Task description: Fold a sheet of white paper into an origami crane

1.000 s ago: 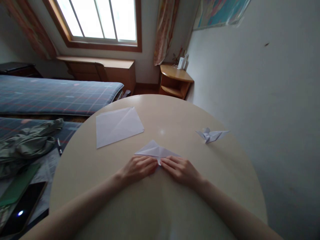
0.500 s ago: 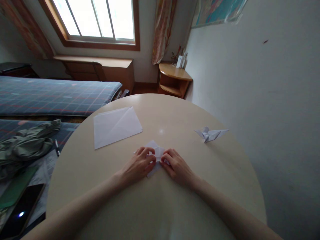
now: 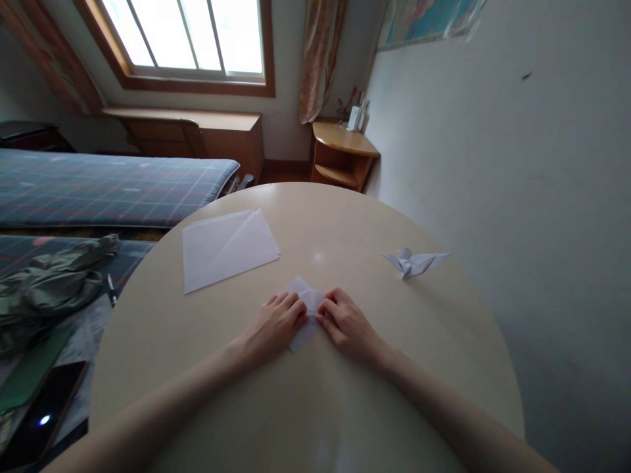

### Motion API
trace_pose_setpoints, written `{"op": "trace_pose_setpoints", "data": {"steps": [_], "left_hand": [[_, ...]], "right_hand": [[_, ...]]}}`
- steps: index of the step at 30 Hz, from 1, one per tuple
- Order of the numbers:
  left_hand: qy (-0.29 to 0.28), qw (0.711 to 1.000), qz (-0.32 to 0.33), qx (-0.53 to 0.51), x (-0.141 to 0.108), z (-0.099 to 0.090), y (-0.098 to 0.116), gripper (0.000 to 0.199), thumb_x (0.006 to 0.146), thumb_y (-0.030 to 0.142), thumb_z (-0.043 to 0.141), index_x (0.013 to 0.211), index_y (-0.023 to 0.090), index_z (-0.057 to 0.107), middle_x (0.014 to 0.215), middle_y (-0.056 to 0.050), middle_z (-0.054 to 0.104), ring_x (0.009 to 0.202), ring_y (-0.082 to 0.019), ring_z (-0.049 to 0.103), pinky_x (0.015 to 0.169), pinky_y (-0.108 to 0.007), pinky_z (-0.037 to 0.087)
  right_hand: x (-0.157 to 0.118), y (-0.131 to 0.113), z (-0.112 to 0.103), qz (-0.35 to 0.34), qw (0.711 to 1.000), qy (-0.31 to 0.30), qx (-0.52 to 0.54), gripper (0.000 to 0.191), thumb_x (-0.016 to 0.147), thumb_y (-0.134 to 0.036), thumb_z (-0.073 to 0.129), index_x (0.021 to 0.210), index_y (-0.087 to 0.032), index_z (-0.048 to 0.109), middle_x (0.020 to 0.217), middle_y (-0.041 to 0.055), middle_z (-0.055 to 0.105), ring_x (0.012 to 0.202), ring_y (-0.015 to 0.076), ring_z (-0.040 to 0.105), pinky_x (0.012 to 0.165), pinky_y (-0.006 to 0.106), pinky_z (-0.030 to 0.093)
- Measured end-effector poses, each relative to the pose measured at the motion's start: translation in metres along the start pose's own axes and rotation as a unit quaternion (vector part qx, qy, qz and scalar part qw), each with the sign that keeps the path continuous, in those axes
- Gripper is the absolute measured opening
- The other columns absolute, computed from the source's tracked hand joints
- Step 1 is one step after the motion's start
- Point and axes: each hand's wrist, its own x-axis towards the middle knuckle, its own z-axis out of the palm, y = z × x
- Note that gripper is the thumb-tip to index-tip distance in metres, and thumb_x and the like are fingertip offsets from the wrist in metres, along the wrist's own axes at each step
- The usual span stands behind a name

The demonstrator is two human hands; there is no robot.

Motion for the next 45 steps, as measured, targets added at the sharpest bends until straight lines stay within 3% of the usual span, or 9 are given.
{"op": "trace_pose_setpoints", "data": {"steps": [14,31,45], "left_hand": [[-0.012,1.0,-0.013,0.022,0.006,0.004,0.0,0.02,0.092,0.03,0.041,0.083,0.017,0.054,0.083,-0.004,0.056,0.08,-0.019,0.051,0.075,-0.033,0.042],[-0.004,0.999,-0.042,-0.007,0.01,0.002,0.003,0.02,0.092,0.026,0.04,0.084,0.015,0.054,0.086,-0.006,0.054,0.082,-0.02,0.054,0.076,-0.036,0.045],[-0.013,0.998,-0.034,0.056,0.012,0.002,0.005,0.017,0.091,0.026,0.045,0.084,0.014,0.054,0.085,-0.007,0.055,0.082,-0.021,0.055,0.076,-0.036,0.047]], "right_hand": [[0.002,-0.004,0.003,0.002,0.996,-0.005,-0.088,0.012,0.088,-0.014,0.042,0.082,-0.015,0.053,0.089,0.0099,0.051,0.087,0.0219,0.05,0.082,0.038,0.048],[0.003,-0.008,0.005,0.018,0.993,0.015,-0.115,0.015,0.088,-0.016,0.042,0.078,-0.015,0.053,0.086,0.0105,0.051,0.084,0.0229,0.051,0.077,0.039,0.049],[0.003,-0.008,0.006,0.018,0.991,0.011,-0.129,0.015,0.088,-0.015,0.042,0.079,-0.014,0.053,0.087,0.0107,0.05,0.084,0.0229,0.05,0.078,0.039,0.048]]}}
